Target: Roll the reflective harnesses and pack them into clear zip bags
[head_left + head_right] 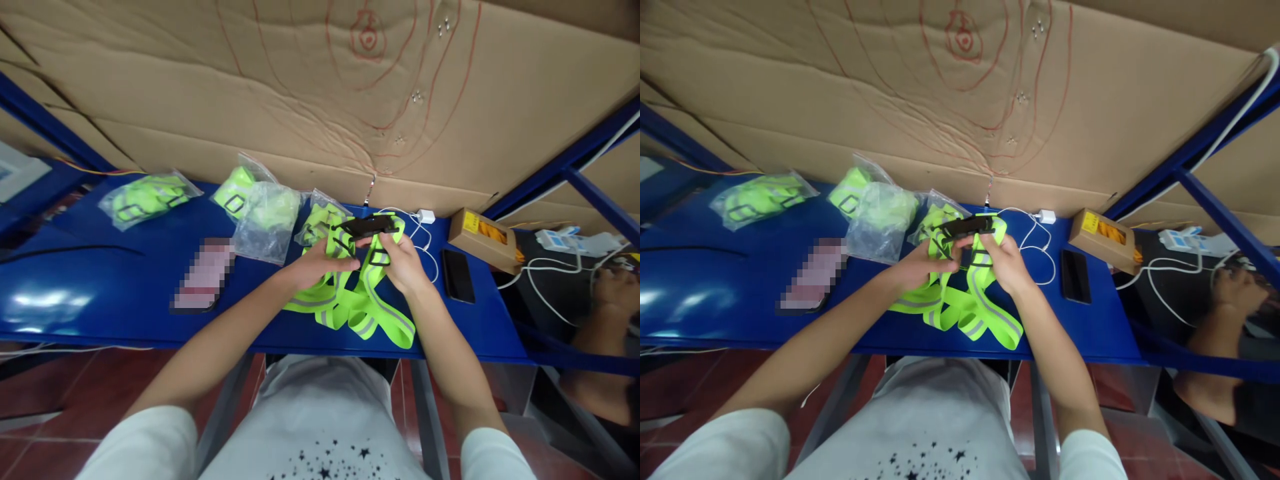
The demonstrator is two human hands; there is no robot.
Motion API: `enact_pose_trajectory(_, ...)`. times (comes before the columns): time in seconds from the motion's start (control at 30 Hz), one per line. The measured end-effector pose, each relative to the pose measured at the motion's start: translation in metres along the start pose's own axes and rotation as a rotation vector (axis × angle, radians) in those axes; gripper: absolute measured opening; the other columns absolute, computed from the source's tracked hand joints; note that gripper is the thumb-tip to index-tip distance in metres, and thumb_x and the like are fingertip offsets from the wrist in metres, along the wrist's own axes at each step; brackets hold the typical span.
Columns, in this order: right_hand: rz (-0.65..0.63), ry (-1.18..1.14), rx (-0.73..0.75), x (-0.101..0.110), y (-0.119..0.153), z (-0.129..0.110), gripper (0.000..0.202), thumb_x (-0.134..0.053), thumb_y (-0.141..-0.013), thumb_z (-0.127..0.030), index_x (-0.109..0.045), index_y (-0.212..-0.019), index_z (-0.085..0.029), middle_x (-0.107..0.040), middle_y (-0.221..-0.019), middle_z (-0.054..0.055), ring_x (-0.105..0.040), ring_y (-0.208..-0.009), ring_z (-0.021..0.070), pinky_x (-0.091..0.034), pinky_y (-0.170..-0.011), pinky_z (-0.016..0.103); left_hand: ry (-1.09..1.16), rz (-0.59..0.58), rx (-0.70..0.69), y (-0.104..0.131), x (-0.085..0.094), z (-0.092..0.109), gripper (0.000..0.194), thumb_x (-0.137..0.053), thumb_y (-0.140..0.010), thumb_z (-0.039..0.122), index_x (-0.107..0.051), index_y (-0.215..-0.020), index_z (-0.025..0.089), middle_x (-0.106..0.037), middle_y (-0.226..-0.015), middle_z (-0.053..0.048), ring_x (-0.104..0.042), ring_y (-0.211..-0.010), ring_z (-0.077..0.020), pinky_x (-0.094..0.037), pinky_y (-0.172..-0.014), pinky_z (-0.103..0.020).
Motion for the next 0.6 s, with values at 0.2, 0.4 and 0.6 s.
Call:
enact_pose_trajectory(0.2, 0.074, 0.095, 0.092, -0.006, -0.002, 0.015, 0.042, -0.07, -0.088, -0.062, -0.074, -0.108, -0.025, -0.077, -0.097, 0.002, -0.072, -0.1, 0.0234, -0.055, -0.1, 0.041, -0.142, 0.168, -0.142, -0.003, -0.002, 0.002, 0.045, -0.095, -0.064, 0.043, -0.073, -0.095, 0.019, -0.074, -0.093, -0.004, -0.067, -0.101, -0.0249, -0.048, -0.101, -0.039)
enact_pose_trajectory(0.4, 0.087, 0.625, 0.403, -0.009, -0.003, -0.002, 0.044, -0.048, -0.102, -0.058, -0.072, -0.12, -0.025, -0.07, -0.127, 0.01, -0.058, -0.128, 0.0284, -0.035, -0.121, 0.051, -0.17, 0.159, -0.098, -0.002, 0.0, -0.004, 0.051, -0.097, -0.061, 0.04, -0.073, -0.1, 0.017, -0.075, -0.103, -0.006, -0.068, -0.103, -0.0258, -0.052, -0.098, -0.04)
enact_pose_trajectory(0.6, -0.344, 0.413, 0.148, -0.004, 0.001, -0.031, 0.084, -0.074, -0.082, -0.068, -0.048, -0.153, -0.031, -0.062, -0.144, 0.009, -0.057, -0.135, 0.0288, -0.047, -0.115, 0.045, -0.115, 0.235, -0.079, -0.002, 0.007, -0.01, 0.058, -0.098, -0.06, 0.039, -0.075, -0.109, 0.018, -0.077, -0.114, -0.008, -0.068, -0.113, -0.0294, -0.052, -0.105, -0.043)
Point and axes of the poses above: each hand's wrist, its own y-axis away from the middle knuckle, its own x-axis out of the back of the hand, z = x × y, the point moved 4 cm from there along -y, towards the middle knuckle
